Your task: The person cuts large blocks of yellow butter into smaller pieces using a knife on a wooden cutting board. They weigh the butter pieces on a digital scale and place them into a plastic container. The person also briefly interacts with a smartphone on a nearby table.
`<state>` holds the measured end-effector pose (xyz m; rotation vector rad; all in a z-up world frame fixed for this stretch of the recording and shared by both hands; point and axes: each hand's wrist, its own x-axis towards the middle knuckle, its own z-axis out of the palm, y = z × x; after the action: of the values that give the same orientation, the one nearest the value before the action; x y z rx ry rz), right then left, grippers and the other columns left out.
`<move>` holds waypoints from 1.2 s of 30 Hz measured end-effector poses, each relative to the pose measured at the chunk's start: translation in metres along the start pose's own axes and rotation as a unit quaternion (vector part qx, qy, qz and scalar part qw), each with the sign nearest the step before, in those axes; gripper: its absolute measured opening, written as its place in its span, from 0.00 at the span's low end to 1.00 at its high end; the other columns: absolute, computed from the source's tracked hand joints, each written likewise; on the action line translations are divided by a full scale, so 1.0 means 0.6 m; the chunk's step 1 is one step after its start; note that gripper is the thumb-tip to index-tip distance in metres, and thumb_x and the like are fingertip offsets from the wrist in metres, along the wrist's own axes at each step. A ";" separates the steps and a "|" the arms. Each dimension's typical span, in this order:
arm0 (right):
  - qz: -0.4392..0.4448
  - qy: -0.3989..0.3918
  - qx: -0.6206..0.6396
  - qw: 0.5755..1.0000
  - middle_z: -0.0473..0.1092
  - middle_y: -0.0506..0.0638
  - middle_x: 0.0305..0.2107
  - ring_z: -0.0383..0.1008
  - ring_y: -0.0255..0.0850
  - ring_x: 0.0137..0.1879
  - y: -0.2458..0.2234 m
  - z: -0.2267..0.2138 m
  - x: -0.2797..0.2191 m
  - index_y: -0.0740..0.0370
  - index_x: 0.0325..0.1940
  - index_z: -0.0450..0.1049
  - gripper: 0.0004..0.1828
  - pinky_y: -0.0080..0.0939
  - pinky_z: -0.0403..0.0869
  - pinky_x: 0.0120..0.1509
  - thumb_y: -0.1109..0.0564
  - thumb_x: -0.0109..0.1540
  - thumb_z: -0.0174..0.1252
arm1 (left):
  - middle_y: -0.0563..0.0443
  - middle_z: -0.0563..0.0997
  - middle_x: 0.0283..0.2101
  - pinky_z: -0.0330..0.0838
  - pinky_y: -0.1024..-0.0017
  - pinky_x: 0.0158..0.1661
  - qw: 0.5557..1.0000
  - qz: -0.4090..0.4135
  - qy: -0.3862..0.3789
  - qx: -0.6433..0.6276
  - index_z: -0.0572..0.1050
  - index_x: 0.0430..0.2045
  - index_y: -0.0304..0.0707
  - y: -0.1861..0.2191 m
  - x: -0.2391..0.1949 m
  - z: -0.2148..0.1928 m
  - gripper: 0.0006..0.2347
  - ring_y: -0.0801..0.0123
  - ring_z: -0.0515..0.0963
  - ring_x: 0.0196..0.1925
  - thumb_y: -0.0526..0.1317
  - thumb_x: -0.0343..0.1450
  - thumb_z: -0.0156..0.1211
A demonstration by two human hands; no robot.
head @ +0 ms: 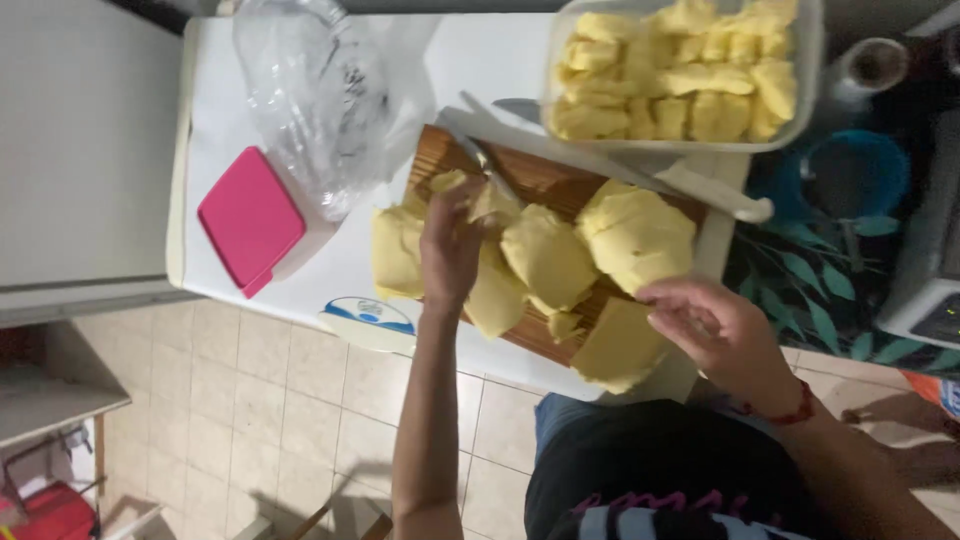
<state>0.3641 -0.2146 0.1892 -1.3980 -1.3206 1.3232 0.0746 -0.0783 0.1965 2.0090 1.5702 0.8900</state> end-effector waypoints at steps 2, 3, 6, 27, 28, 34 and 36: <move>-0.055 0.047 0.094 0.993 0.71 0.60 0.54 0.77 0.51 0.57 0.003 -0.017 0.000 0.69 0.67 0.68 0.33 0.54 0.81 0.54 0.69 0.57 0.64 | 0.40 0.77 0.56 0.75 0.54 0.60 0.930 -0.051 0.001 -0.364 0.72 0.54 0.37 0.064 -0.033 0.034 0.17 0.47 0.76 0.64 0.32 0.71 0.66; -0.054 0.056 0.089 0.993 0.71 0.60 0.54 0.77 0.51 0.57 0.005 -0.017 -0.002 0.69 0.67 0.68 0.33 0.54 0.81 0.54 0.69 0.57 0.64 | 0.40 0.77 0.56 0.75 0.54 0.60 0.927 -0.047 -0.005 -0.371 0.72 0.54 0.37 0.088 -0.065 0.054 0.17 0.47 0.76 0.64 0.32 0.71 0.66; -0.103 0.024 0.192 0.976 0.61 0.63 0.65 0.69 0.59 0.66 0.015 -0.057 -0.005 0.63 0.74 0.57 0.48 0.70 0.78 0.58 0.68 0.52 0.69 | 0.39 0.79 0.52 0.70 0.52 0.62 0.914 -0.070 -0.098 -0.387 0.76 0.49 0.33 0.182 -0.109 0.131 0.20 0.45 0.79 0.59 0.33 0.64 0.74; 0.158 0.392 -0.317 0.849 0.74 0.53 0.46 0.73 0.47 0.51 0.482 -0.763 -0.154 0.59 0.66 0.73 0.26 0.54 0.70 0.51 0.56 0.65 0.69 | 0.43 0.81 0.54 0.77 0.65 0.55 0.928 -0.147 -0.174 -0.296 0.73 0.52 0.33 0.322 -0.279 0.262 0.17 0.60 0.83 0.53 0.45 0.74 0.57; 0.057 0.371 -0.329 0.867 0.75 0.58 0.46 0.74 0.49 0.49 0.510 -0.784 -0.161 0.65 0.65 0.74 0.21 0.51 0.71 0.51 0.58 0.68 0.66 | 0.43 0.81 0.54 0.76 0.67 0.56 0.920 -0.152 -0.176 -0.314 0.72 0.53 0.33 0.324 -0.276 0.271 0.17 0.60 0.83 0.54 0.44 0.74 0.57; 0.062 0.342 -0.338 0.875 0.74 0.65 0.51 0.74 0.57 0.52 0.457 -0.783 -0.196 0.66 0.66 0.74 0.19 0.60 0.70 0.52 0.53 0.75 0.55 | 0.45 0.82 0.54 0.77 0.69 0.54 0.927 -0.113 -0.210 -0.288 0.73 0.54 0.36 0.360 -0.250 0.298 0.19 0.63 0.83 0.54 0.49 0.74 0.56; 0.067 0.349 -0.350 0.867 0.76 0.63 0.49 0.76 0.57 0.51 0.472 -0.790 -0.206 0.61 0.65 0.74 0.17 0.61 0.70 0.51 0.52 0.75 0.56 | 0.44 0.82 0.54 0.77 0.69 0.53 0.927 -0.100 -0.225 -0.283 0.72 0.54 0.35 0.370 -0.247 0.304 0.22 0.63 0.83 0.54 0.53 0.74 0.55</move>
<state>0.8867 -0.3264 0.0036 -2.2144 -1.2231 0.2769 0.3344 -0.2701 0.1881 1.4712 1.0772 0.6431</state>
